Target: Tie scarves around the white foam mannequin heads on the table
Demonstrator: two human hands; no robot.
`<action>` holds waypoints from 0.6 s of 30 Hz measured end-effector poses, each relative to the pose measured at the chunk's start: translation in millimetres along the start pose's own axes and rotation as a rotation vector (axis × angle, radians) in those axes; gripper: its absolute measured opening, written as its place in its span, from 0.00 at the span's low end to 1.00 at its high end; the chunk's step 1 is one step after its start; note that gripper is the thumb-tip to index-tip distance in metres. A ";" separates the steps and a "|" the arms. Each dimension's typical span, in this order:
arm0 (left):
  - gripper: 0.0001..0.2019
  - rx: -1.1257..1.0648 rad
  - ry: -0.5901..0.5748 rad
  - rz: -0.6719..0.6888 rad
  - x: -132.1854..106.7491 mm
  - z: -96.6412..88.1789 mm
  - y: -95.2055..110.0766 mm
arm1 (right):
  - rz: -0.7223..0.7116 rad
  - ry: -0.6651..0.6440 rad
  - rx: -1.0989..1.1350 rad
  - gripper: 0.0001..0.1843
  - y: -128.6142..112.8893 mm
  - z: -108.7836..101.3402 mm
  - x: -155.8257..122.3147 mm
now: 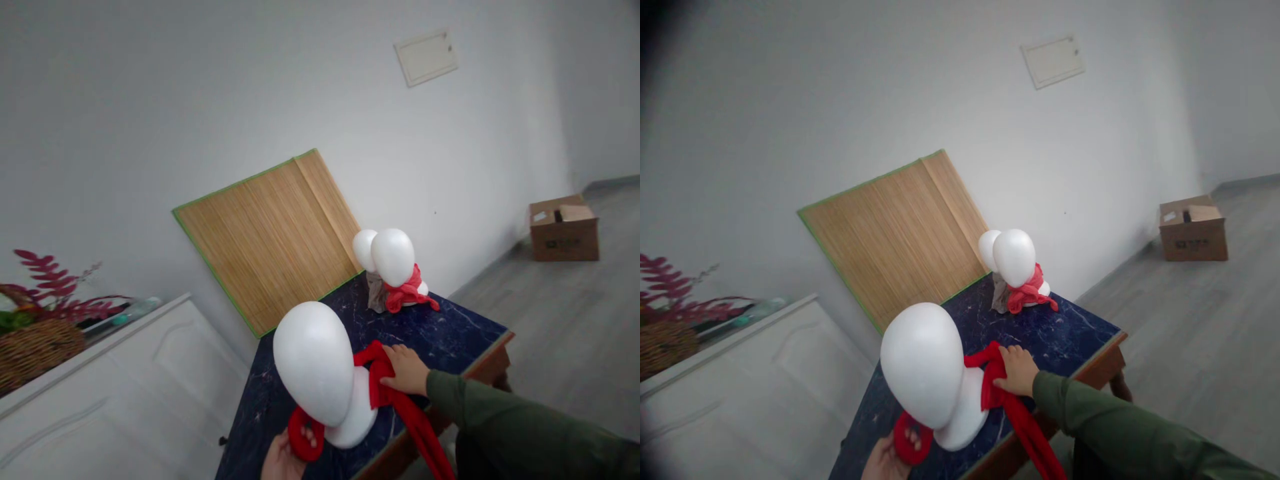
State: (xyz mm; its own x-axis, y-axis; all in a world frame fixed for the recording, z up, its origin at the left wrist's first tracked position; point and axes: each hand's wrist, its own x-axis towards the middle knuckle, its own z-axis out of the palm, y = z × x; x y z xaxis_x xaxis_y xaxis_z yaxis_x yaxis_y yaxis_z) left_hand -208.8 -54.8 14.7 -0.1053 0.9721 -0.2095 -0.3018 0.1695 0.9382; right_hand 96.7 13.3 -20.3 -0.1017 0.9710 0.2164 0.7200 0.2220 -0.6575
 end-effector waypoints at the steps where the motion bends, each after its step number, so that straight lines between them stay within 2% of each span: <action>1: 0.06 0.081 -0.051 -0.008 -1.2 1.9 -13.1 | -0.012 0.008 0.008 0.34 1.2 0.9 -8.0; 4: 0.07 0.378 -0.161 0.040 -3.9 18.1 -37.9 | -0.035 0.019 0.055 0.23 0.6 4.2 -24.9; 5: 0.07 0.464 -0.183 0.058 -5.0 25.8 -40.1 | -0.028 0.012 0.094 0.21 -2.0 6.5 -28.9; 7: 0.09 0.563 -0.226 0.070 -7.1 40.9 -37.1 | 0.071 -0.024 0.288 0.16 -12.2 13.8 -36.6; 10: 0.12 0.573 -0.307 0.046 -9.9 56.3 -26.0 | 0.276 -0.084 0.803 0.14 -36.7 30.1 -50.4; 12: 0.13 0.537 -0.367 0.027 -12.0 60.7 -23.1 | 0.273 -0.098 1.047 0.18 -53.8 43.5 -59.6; 14: 0.13 0.479 -0.404 -0.020 -13.6 61.8 -25.1 | 0.196 -0.059 1.129 0.19 -66.8 58.6 -64.7; 18: 0.18 0.434 -0.452 -0.144 -16.1 59.6 -24.7 | 0.149 0.108 1.081 0.16 -76.5 83.4 -60.1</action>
State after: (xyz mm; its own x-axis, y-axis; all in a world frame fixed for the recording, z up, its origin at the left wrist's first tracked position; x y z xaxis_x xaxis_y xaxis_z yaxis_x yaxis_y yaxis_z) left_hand -143.2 -65.0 11.3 0.3459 0.8911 -0.2936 0.1380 0.2612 0.9554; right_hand -9.4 -54.6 -43.2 0.0355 0.9934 0.1093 -0.2679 0.1149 -0.9566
